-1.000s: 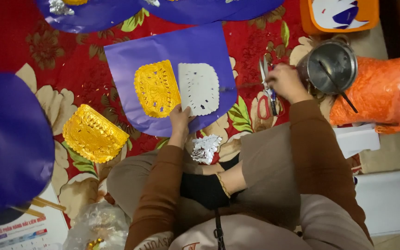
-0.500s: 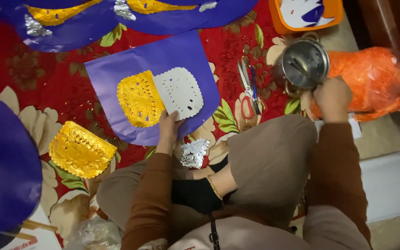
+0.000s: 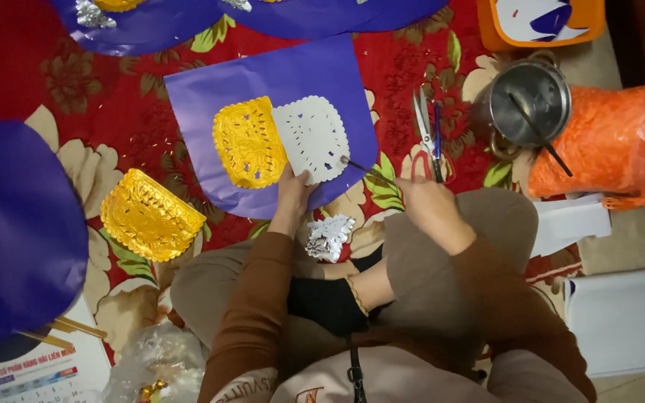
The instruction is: Decorating blue sheets with gold and white paper cutouts using glue.
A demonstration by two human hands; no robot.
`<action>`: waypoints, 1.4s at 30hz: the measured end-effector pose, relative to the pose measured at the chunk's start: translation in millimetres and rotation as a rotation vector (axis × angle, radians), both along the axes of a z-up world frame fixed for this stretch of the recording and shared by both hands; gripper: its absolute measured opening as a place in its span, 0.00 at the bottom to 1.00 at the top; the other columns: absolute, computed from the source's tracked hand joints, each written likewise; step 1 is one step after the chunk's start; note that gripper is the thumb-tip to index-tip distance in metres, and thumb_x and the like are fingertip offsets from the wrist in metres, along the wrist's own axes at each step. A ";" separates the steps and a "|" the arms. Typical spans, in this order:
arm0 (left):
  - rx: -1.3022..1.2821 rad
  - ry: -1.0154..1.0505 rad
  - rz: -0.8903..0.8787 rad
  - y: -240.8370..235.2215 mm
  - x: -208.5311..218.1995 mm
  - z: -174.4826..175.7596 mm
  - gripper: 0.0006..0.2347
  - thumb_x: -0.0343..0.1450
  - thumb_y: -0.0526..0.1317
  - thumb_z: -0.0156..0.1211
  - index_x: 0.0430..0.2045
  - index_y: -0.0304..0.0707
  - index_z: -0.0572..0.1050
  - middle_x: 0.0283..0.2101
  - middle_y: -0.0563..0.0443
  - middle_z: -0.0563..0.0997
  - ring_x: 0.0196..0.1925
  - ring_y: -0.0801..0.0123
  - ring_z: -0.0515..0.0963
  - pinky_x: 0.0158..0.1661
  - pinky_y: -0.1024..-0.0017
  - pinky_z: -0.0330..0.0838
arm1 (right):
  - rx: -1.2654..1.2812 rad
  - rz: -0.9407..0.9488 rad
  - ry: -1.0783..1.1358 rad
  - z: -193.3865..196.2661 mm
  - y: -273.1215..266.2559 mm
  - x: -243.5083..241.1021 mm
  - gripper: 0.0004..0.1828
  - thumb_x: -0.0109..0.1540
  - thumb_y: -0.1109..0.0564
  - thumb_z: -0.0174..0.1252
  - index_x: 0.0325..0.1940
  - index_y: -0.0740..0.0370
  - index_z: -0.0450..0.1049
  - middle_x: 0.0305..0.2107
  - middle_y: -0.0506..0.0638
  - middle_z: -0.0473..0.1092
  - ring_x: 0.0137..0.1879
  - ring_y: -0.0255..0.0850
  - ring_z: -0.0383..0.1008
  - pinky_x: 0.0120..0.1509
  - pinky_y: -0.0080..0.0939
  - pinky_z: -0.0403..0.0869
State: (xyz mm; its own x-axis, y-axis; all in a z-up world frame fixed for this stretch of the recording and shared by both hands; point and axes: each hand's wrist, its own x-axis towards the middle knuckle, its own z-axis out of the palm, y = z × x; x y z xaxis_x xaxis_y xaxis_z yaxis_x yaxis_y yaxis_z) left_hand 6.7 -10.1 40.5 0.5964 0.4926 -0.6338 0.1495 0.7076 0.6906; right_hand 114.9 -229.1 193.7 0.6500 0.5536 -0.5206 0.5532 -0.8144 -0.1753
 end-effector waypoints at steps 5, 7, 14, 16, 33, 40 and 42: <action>0.009 -0.010 -0.019 -0.6 1.4 -3.0 0.26 0.73 0.24 0.44 0.68 0.25 0.48 0.68 0.18 0.49 0.68 0.25 0.54 0.54 0.39 0.68 | -0.023 0.003 -0.003 -54.2 -5.2 0.1 0.26 0.60 0.61 0.48 0.63 0.47 0.71 0.44 0.62 0.72 0.45 0.63 0.78 0.49 0.63 0.75; 0.021 0.000 -0.031 -1.1 0.9 -2.0 0.26 0.72 0.24 0.44 0.68 0.24 0.48 0.68 0.17 0.50 0.68 0.25 0.54 0.54 0.39 0.69 | -0.037 0.000 -0.017 -70.7 -3.6 6.5 0.27 0.60 0.60 0.48 0.64 0.45 0.70 0.44 0.61 0.71 0.45 0.63 0.78 0.49 0.63 0.75; 0.000 0.002 -0.035 1.2 -0.2 -16.4 0.26 0.72 0.22 0.43 0.68 0.27 0.49 0.68 0.19 0.50 0.68 0.26 0.55 0.53 0.40 0.71 | 0.022 0.072 -0.211 -70.4 31.5 19.5 0.24 0.62 0.61 0.46 0.62 0.51 0.70 0.41 0.60 0.70 0.42 0.63 0.78 0.50 0.67 0.72; 0.001 -0.002 -0.029 2.4 -0.7 -21.2 0.26 0.72 0.22 0.43 0.68 0.27 0.49 0.68 0.19 0.50 0.67 0.26 0.55 0.52 0.39 0.71 | 0.026 0.097 -0.271 -76.5 45.5 28.4 0.22 0.63 0.60 0.46 0.60 0.51 0.71 0.39 0.58 0.69 0.41 0.61 0.78 0.51 0.68 0.71; -0.103 -0.044 0.028 1.9 3.3 6.1 0.25 0.72 0.23 0.40 0.67 0.25 0.50 0.67 0.16 0.51 0.68 0.25 0.54 0.54 0.37 0.67 | 0.089 -0.035 -0.150 -56.1 -20.4 -49.5 0.19 0.64 0.55 0.46 0.57 0.43 0.74 0.43 0.55 0.70 0.41 0.63 0.77 0.43 0.64 0.77; -0.315 -0.095 0.133 8.4 5.1 -54.1 0.26 0.77 0.42 0.48 0.69 0.32 0.49 0.69 0.25 0.49 0.67 0.30 0.58 0.53 0.34 0.67 | 0.232 -0.011 -0.102 -67.0 -3.4 -69.0 0.19 0.66 0.53 0.45 0.57 0.41 0.75 0.36 0.51 0.69 0.35 0.58 0.77 0.39 0.54 0.78; -0.337 -0.088 0.099 11.5 4.1 -14.5 0.28 0.78 0.52 0.41 0.69 0.30 0.49 0.70 0.24 0.49 0.69 0.32 0.57 0.55 0.37 0.66 | 0.264 -0.015 -0.001 -67.8 1.2 -69.6 0.19 0.66 0.52 0.44 0.58 0.42 0.73 0.35 0.50 0.69 0.37 0.59 0.77 0.40 0.57 0.77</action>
